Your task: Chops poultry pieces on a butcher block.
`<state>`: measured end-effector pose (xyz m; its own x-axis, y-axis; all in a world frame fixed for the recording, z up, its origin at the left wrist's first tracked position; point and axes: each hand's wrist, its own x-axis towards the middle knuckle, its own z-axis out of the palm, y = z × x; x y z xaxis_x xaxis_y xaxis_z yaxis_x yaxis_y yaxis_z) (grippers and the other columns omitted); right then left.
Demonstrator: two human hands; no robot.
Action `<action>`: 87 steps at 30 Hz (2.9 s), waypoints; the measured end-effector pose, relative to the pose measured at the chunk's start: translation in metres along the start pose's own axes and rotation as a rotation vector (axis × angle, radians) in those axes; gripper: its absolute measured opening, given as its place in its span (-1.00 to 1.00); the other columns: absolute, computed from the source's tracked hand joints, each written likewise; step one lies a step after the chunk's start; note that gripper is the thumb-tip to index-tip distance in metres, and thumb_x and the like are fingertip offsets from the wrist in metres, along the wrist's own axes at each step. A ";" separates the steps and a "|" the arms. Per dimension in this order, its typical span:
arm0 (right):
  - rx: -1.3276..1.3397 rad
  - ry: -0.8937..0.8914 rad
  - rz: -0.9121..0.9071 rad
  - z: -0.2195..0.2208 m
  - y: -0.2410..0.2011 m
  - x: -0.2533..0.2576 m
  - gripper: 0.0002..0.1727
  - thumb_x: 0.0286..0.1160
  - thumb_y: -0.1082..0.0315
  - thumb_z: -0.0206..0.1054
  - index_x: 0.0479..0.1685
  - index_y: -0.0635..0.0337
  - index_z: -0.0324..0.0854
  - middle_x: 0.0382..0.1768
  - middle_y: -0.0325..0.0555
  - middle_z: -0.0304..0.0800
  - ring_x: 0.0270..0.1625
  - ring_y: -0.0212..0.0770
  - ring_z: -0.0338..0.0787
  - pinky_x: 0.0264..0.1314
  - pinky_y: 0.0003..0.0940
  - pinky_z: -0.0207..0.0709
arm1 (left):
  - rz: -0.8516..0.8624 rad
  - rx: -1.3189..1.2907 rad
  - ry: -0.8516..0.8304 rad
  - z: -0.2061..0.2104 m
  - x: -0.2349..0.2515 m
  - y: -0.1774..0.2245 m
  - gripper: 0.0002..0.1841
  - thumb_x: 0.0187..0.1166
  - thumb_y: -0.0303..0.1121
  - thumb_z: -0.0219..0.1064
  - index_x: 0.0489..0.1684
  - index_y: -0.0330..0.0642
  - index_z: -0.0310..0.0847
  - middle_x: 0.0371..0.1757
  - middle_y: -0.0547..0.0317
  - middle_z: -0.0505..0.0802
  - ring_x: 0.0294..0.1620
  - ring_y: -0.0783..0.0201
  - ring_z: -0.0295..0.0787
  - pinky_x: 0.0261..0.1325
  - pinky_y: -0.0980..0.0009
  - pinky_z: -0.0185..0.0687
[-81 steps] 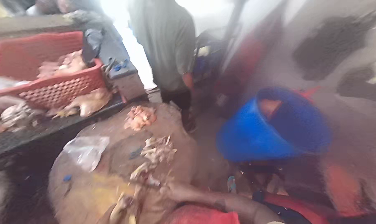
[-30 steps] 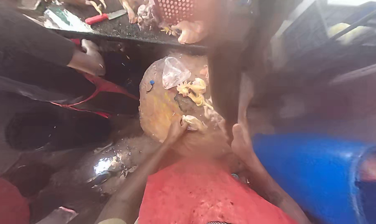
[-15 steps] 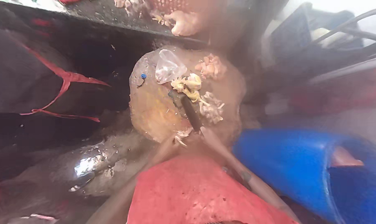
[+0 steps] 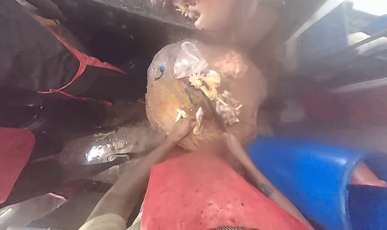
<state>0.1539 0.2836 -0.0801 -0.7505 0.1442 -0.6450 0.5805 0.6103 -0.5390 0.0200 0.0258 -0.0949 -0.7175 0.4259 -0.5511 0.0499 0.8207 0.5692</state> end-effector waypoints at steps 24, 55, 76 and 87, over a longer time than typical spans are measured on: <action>-0.074 -0.023 -0.146 -0.016 -0.024 -0.010 -0.44 0.91 0.08 -0.15 0.52 0.32 0.48 0.21 0.26 0.75 0.29 0.12 0.76 0.44 0.12 0.55 | -0.335 -0.080 0.229 -0.055 -0.091 -0.107 -0.56 0.77 0.01 0.18 0.43 -0.02 0.61 0.29 -0.10 0.81 0.30 -0.14 0.76 0.37 -0.30 0.55; -0.258 -0.344 -0.339 0.021 -0.079 -0.009 -0.25 0.83 -0.23 -0.28 0.48 0.19 0.52 0.02 0.12 0.80 0.08 0.04 0.81 0.26 0.12 0.61 | -0.352 -0.469 0.131 0.010 -0.091 -0.092 -0.60 0.64 -0.06 0.34 0.22 -0.16 0.62 -0.16 0.03 0.80 -0.23 0.15 0.76 -0.02 0.03 0.70; -0.164 -0.298 -0.314 0.057 -0.086 -0.014 -0.22 0.83 -0.24 -0.32 0.47 0.19 0.53 0.07 0.14 0.80 0.14 0.01 0.81 0.28 0.10 0.63 | -0.384 -0.698 0.133 0.031 -0.072 -0.057 -0.53 0.74 -0.11 0.26 0.44 -0.27 0.45 -0.31 0.09 0.87 -0.45 0.26 0.86 -0.29 0.28 0.86; -0.099 -0.328 -0.384 0.059 -0.098 -0.016 -0.31 0.83 -0.16 -0.24 0.31 0.21 0.61 -0.09 0.08 0.80 0.00 -0.05 0.80 0.16 0.03 0.65 | -0.252 -0.319 0.393 0.024 -0.088 -0.067 -0.69 0.64 -0.16 0.34 0.11 -0.18 0.71 -0.21 0.03 0.87 -0.21 0.10 0.84 -0.03 -0.01 0.75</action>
<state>0.1279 0.1759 -0.0485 -0.7557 -0.3469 -0.5555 0.2384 0.6443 -0.7266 0.0966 -0.0573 -0.0988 -0.8876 0.0077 -0.4606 -0.3256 0.6969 0.6390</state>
